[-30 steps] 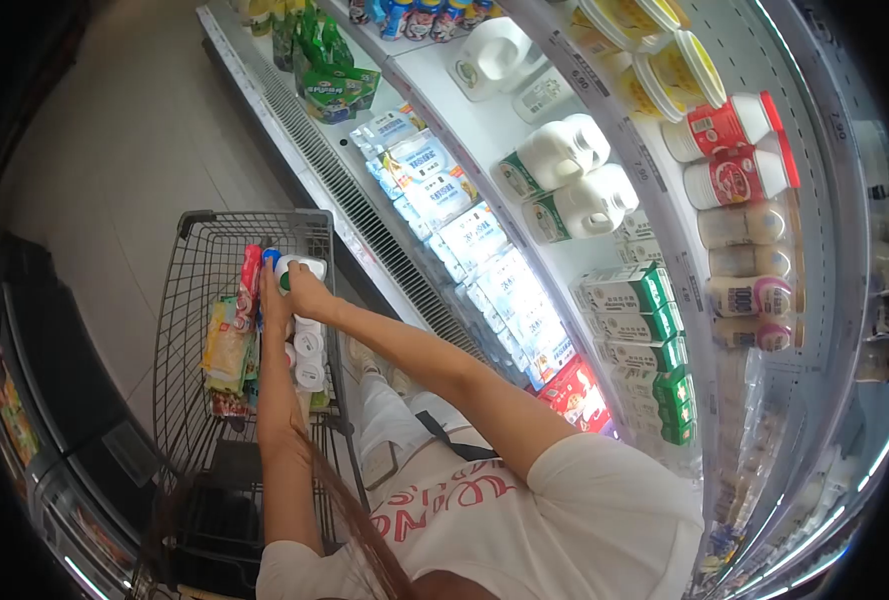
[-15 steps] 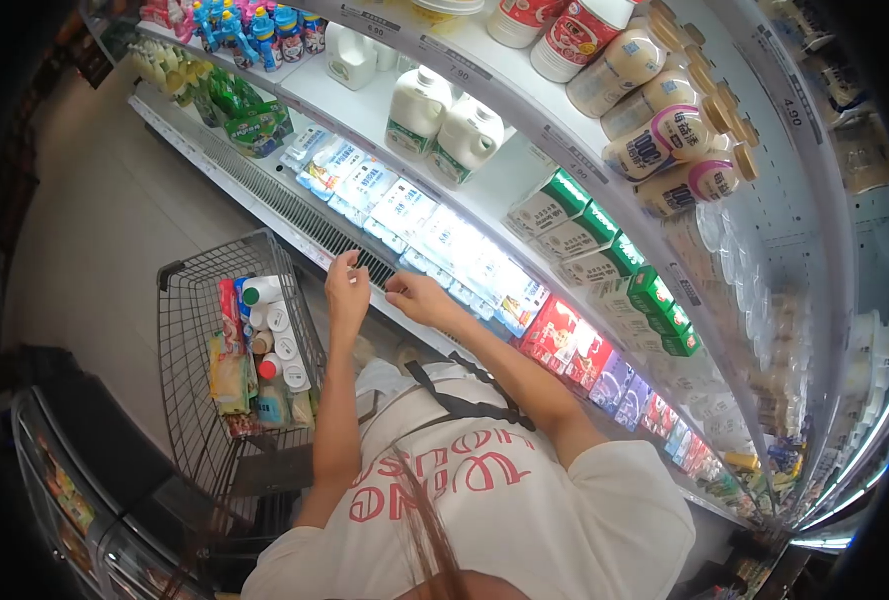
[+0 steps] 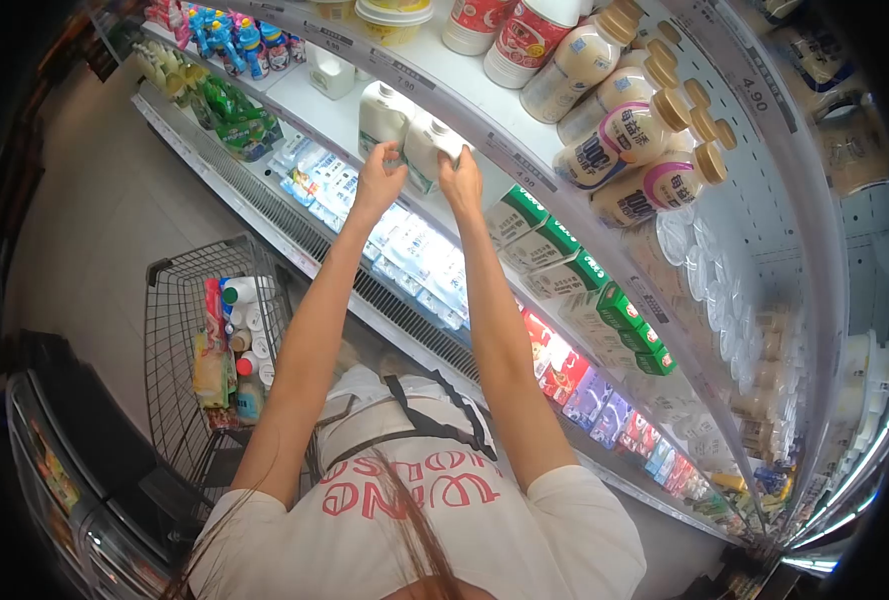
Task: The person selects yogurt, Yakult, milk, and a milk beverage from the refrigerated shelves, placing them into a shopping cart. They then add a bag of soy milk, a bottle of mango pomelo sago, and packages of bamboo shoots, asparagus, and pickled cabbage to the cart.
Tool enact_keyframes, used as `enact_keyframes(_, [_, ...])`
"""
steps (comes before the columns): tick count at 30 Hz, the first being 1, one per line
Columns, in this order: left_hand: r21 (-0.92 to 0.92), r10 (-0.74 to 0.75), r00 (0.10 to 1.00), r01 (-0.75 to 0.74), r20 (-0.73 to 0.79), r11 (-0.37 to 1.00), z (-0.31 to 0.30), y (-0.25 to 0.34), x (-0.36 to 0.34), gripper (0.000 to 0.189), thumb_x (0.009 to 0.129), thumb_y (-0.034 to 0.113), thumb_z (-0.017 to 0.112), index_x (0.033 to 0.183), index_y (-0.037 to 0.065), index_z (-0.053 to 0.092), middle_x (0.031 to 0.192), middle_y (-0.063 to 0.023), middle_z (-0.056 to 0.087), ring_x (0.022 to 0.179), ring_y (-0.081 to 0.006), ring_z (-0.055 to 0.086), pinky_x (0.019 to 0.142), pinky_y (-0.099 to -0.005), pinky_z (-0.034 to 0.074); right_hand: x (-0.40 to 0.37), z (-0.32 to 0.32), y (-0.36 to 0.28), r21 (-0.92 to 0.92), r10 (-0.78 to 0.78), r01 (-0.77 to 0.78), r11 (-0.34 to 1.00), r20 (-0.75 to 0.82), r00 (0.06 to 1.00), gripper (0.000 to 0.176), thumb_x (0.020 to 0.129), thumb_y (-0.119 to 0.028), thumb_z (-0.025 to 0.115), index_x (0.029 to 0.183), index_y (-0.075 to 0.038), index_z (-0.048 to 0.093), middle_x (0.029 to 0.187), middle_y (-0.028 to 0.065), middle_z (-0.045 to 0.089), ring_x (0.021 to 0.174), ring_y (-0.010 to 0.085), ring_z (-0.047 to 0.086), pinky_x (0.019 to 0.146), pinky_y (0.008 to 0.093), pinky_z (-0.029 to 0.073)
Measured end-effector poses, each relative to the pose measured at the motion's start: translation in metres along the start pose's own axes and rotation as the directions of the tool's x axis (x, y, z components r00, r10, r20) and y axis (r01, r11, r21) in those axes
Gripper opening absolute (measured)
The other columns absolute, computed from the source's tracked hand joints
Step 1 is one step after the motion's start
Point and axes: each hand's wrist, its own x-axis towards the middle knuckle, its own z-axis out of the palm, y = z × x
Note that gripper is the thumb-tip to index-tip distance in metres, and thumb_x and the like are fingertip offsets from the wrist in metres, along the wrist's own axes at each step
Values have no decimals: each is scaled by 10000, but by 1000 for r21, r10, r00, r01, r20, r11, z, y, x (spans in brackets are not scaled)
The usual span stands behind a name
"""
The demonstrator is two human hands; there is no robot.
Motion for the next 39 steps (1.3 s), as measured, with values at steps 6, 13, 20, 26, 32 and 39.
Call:
enact_keyframes(6, [14,-42,999,42,-6,999,3,-12,-25,589,796,7,604,1351,51,410,1242,-198,520,977,-242,631,778,-323,525,-65,-4,8,125,-89,89,988,-1,996,271,908,-82,518,1176,-43,522,1061,186,648,1019,260,617,864,363,458])
enact_keyframes(13, [124,226,971,-235,80,964,5,-21,-60,740,683,-185,537,1342,139,447,1288,-180,483,1202,-365,466,959,-409,442,-105,3,41,111,-276,291,950,-135,952,250,883,6,469,1128,-32,497,1148,208,613,1069,244,599,905,354,448])
enact_keyframes(20, [17,231,951,-240,206,971,-17,40,-86,743,736,-57,662,1391,167,393,1341,-162,471,1266,-347,429,1049,-425,370,-112,-49,-28,102,-219,221,970,-34,975,168,851,-3,526,1017,-28,517,869,188,671,842,264,676,737,348,511])
enact_keyframes(26, [-163,-30,959,78,281,984,-67,62,-131,775,799,245,731,1445,117,321,1364,-140,464,1197,-280,505,986,-416,403,-137,-70,-106,-371,-397,470,801,259,880,223,870,-121,549,1020,-17,421,651,204,622,616,412,614,553,497,459])
enact_keyframes(32, [-587,-267,937,349,225,730,-95,92,-184,603,947,364,549,1419,40,360,1327,-102,489,1073,-158,561,911,-304,456,-147,-51,-151,-54,-135,192,980,529,838,328,898,-199,480,1128,35,492,631,146,649,439,244,584,427,348,454])
enact_keyframes(39, [-601,-318,946,293,67,744,-132,118,-223,583,970,343,507,1461,98,307,1313,-71,502,1130,-145,508,896,-296,448,-152,-23,-168,104,-148,105,989,684,714,342,891,-241,514,1130,-5,580,610,73,643,376,114,497,345,256,375])
